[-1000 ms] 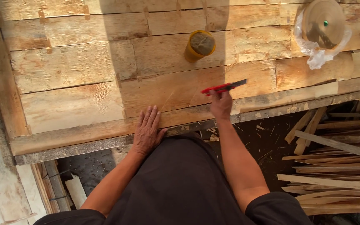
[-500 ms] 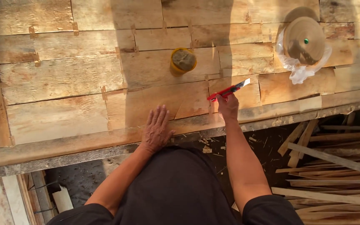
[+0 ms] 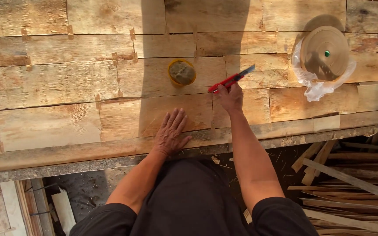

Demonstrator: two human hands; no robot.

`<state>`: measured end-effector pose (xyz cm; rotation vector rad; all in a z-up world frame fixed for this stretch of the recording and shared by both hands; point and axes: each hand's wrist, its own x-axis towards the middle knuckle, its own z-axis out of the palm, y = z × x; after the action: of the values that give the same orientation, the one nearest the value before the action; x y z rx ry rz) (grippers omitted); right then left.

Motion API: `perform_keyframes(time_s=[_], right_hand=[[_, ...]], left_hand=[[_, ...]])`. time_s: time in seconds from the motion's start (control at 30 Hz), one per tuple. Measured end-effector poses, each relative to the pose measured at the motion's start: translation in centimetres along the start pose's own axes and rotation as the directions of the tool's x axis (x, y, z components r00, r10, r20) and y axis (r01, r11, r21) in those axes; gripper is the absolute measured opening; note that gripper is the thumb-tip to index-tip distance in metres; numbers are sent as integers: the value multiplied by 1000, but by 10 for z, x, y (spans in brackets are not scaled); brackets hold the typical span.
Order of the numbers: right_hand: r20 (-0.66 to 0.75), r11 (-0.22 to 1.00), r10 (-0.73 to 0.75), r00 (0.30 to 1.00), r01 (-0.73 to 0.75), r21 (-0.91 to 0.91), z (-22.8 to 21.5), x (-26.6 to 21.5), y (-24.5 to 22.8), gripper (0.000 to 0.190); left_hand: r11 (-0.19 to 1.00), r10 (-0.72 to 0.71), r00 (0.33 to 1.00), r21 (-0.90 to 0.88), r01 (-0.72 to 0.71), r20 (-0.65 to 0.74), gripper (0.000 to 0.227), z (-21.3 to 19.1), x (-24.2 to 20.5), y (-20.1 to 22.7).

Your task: Applying and trimming wood veneer strips on a wooden panel using glue and a utility knife.

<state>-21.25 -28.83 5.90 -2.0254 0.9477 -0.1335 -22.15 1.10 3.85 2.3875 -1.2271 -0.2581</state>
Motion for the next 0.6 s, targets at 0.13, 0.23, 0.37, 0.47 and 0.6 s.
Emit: perform_keyframes(time_s=[0.13, 0.23, 0.37, 0.47, 0.6], right_hand=[[100, 1000, -17, 995, 18, -12, 1, 9, 10, 25], [93, 999, -45, 995, 44, 18, -2, 15, 12, 25], [101, 996, -83, 991, 86, -23, -2, 17, 18, 27], [120, 997, -67, 991, 70, -28, -6, 17, 12, 27], [126, 991, -123, 984, 115, 67, 0, 22, 28, 27]], left_hand=[[999, -33, 998, 33, 31, 58, 85, -4, 2, 2], [999, -33, 999, 26, 32, 21, 85, -4, 5, 3], [999, -32, 999, 43, 31, 21, 84, -5, 5, 4], [999, -30, 1000, 36, 29, 9, 84, -3, 6, 3], [999, -29, 1000, 42, 30, -10, 84, -1, 5, 2]])
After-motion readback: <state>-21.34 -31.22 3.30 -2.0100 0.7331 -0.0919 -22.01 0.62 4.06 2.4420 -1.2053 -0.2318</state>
